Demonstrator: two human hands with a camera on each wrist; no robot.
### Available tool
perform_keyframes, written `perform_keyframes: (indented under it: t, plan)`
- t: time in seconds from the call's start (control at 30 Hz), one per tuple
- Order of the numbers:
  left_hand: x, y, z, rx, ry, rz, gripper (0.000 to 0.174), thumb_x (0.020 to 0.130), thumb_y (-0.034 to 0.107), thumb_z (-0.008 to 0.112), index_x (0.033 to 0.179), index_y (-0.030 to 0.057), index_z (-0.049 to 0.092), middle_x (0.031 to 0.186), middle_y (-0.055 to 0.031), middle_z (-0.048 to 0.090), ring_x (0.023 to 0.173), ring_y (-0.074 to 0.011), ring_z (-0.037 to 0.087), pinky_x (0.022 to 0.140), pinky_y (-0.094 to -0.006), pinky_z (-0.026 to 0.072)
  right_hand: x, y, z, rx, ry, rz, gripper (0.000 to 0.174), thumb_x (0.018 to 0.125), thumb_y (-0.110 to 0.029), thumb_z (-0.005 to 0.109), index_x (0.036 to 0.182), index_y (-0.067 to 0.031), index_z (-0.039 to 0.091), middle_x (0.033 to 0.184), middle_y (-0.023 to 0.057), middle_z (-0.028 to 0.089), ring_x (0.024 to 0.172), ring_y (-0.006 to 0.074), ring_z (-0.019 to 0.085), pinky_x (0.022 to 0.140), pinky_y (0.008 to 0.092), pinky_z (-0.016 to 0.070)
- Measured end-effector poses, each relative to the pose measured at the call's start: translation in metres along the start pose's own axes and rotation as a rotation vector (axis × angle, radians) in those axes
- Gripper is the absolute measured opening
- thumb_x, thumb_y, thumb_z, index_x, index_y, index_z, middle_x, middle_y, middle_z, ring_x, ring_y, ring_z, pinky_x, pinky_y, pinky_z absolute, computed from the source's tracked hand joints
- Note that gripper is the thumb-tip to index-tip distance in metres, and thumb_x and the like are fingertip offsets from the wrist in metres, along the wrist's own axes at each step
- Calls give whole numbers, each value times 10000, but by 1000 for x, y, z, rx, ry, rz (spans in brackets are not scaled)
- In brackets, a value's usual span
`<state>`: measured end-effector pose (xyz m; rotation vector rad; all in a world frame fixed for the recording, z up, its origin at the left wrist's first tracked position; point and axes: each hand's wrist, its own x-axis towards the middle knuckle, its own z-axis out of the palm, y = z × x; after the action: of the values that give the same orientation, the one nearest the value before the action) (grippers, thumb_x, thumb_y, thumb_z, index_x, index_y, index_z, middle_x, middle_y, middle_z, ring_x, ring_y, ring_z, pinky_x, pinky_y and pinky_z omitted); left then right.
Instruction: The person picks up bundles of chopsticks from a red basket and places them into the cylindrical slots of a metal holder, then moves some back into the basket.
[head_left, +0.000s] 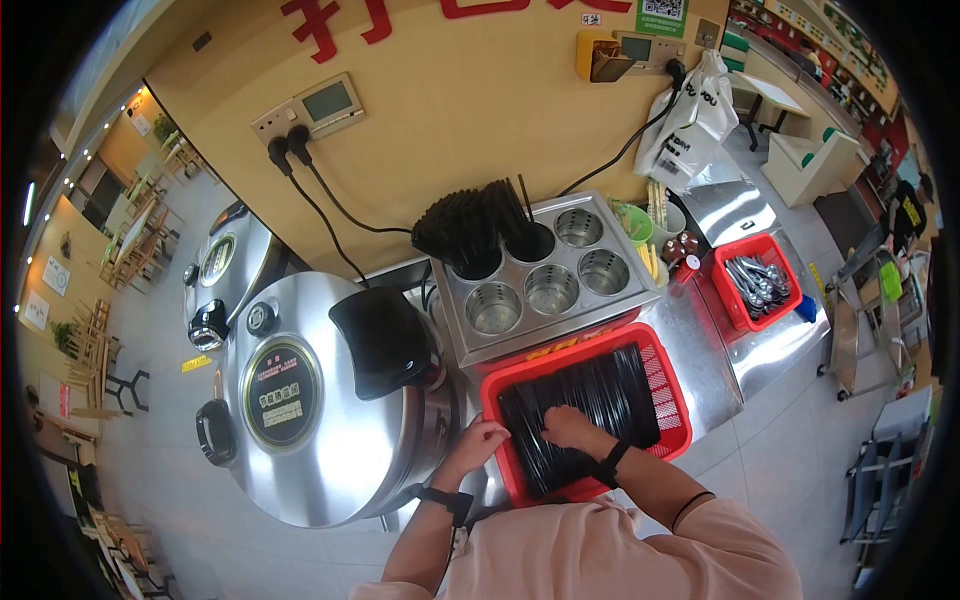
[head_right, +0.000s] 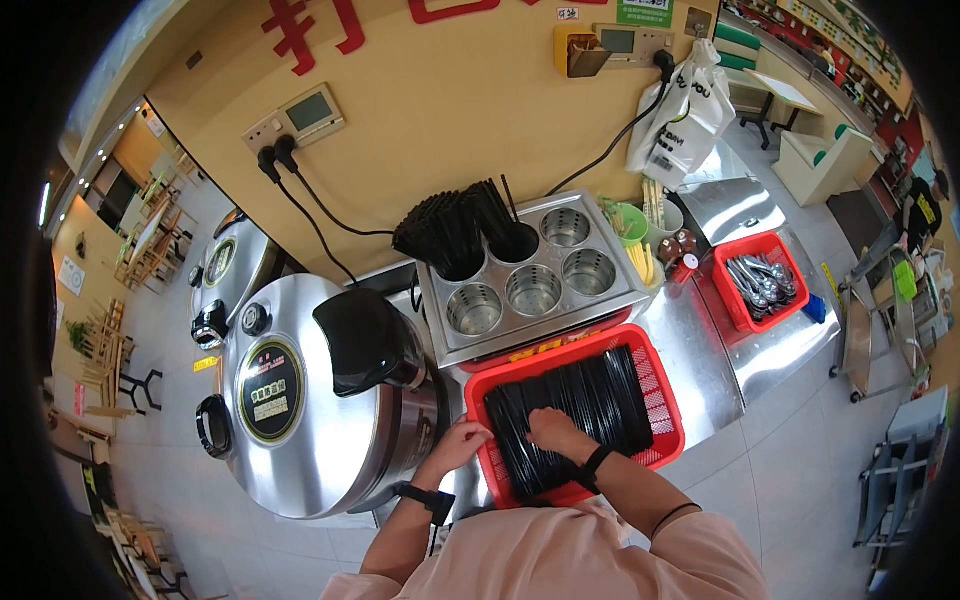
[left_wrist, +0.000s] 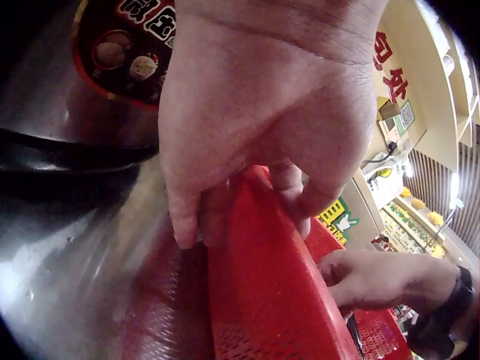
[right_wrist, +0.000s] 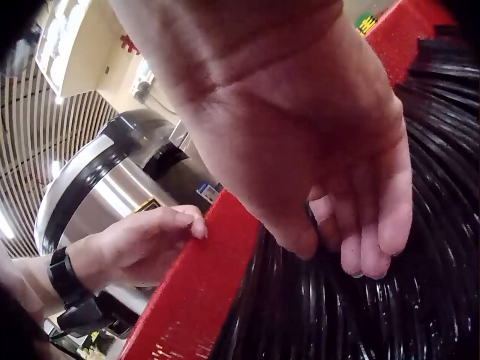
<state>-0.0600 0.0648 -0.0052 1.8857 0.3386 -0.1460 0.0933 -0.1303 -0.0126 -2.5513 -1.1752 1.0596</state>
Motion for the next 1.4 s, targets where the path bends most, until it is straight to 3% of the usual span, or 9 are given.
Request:
perform_keyframes:
  t: [0.2, 0.27, 0.47, 0.8, 0.87, 0.97, 1.1, 1.23, 1.4]
  plan:
    - [0, 3, -1, 7, -1, -1, 153, 902, 149, 628, 951, 42, 727, 1087, -137, 553, 967, -252, 615, 877, -330, 492, 5, -14, -4, 187, -105, -76, 318, 875, -307, 655, 905, 3, 716, 942, 228, 706, 918, 402, 687, 846, 473, 550]
    - [-1, 5, -2, -6, -7, -3, 155, 903, 155, 629, 953, 48, 728, 1084, -138, 551, 992, -261, 613, 887, -336, 491, 9, -18, 2, 263, -49, -173, 316, 909, -282, 609, 785, -10, 711, 665, 150, 682, 707, 337, 700, 737, 444, 555]
    - [1, -2, 0, -3, -9, 5, 159, 903, 166, 629, 958, 54, 728, 1080, -141, 552, 998, -272, 606, 899, -344, 484, 9, -29, 18, 27, 164, -164, 291, 895, -311, 623, 836, -48, 731, 763, 173, 704, 785, 362, 699, 770, 470, 547]
    - [-1, 3, 0, -4, 24, -17, 150, 903, 162, 635, 937, 58, 737, 1017, -126, 598, 990, -254, 600, 886, -340, 482, 9, -11, -6, 207, -40, -181, 330, 876, -349, 651, 847, -30, 731, 844, 207, 704, 850, 382, 698, 790, 471, 550]
    - [-1, 1, 1, -8, 30, 16, 154, 905, 167, 631, 934, 60, 738, 1016, -125, 602, 990, -249, 599, 882, -339, 481, -1, -10, -28, 340, -30, -223, 358, 919, -341, 640, 839, 2, 708, 674, 118, 690, 609, 240, 688, 631, 369, 540]
    - [1, -3, 1, 12, 2, -1, 157, 905, 173, 632, 935, 61, 738, 1004, -129, 609, 983, -248, 601, 875, -341, 482, -14, -14, -77, 372, 2, -286, 352, 879, -358, 675, 853, -11, 726, 754, 163, 701, 696, 319, 689, 682, 411, 534]
    - [1, -2, 0, -14, -26, -12, 158, 908, 168, 632, 965, 55, 728, 1082, -141, 556, 989, -264, 612, 899, -343, 486, -34, -24, -163, 576, 74, -423, 269, 922, -257, 672, 924, 9, 710, 731, 70, 691, 660, 146, 645, 607, 318, 513]
    - [0, 0, -2, -15, -14, -15, 166, 911, 188, 640, 957, 60, 735, 1017, -133, 588, 961, -251, 606, 871, -344, 487, -24, -23, -234, 584, 390, -347, 309, 876, -282, 698, 975, 11, 705, 766, 102, 703, 678, 169, 661, 630, 321, 523]
    - [-1, 5, -2, -27, 9, -27, 178, 917, 201, 647, 966, 55, 737, 951, -121, 613, 924, -235, 606, 831, -340, 487, 52, -7, -287, 478, 683, -192, 608, 801, -285, 759, 1282, 35, 568, 1063, 211, 688, 986, 308, 672, 859, 381, 525]
